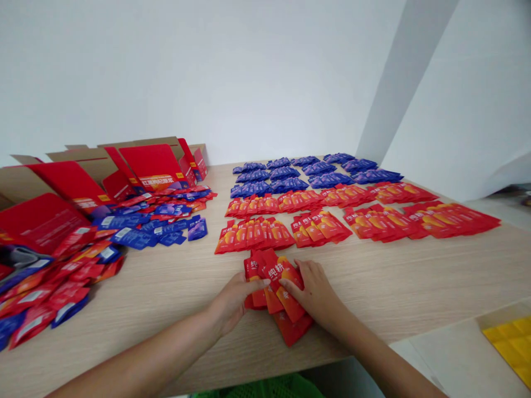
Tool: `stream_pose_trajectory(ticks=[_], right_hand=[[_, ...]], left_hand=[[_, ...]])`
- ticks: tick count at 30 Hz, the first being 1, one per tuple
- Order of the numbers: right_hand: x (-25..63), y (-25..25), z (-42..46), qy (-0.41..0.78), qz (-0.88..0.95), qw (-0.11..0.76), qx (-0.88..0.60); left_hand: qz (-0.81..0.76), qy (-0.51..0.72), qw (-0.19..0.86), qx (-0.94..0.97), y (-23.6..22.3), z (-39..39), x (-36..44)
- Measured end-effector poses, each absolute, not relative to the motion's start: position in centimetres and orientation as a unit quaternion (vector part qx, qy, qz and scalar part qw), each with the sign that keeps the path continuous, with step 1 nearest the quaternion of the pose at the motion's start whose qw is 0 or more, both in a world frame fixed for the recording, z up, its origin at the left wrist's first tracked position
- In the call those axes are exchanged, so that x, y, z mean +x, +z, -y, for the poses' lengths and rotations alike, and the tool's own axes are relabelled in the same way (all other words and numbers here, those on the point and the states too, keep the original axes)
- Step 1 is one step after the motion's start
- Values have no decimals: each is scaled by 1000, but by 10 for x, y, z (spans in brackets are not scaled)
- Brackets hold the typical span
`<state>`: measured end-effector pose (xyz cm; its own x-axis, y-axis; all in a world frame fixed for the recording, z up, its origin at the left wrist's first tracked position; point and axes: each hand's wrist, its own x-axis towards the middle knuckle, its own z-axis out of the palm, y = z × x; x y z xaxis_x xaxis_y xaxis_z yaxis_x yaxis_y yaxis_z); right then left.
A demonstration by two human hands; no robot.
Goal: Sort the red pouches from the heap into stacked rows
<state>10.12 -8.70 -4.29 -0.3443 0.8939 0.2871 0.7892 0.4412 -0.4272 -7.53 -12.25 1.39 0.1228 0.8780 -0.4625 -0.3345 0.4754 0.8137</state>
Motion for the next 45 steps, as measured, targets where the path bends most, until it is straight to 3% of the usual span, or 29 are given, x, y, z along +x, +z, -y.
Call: stream_pose_trajectory(ticks=[3, 9, 23, 38, 45], right_hand=[[96, -39, 93, 94, 824, 220, -513], [79, -36, 104, 97, 791, 254, -547], [71, -31, 117, 144, 770, 278, -555], [72, -56, 110, 179, 714, 437, -517], [75, -54, 109, 251, 669, 452, -534]], left_hand=[[-504, 427, 685, 308, 17, 126, -75], [-526, 427, 643, 357, 26, 130, -88], [-522, 443, 685, 248, 27, 136, -89], [-496, 500, 660, 262, 16, 138, -63], [-494, 464, 690, 255, 19, 139, -48]])
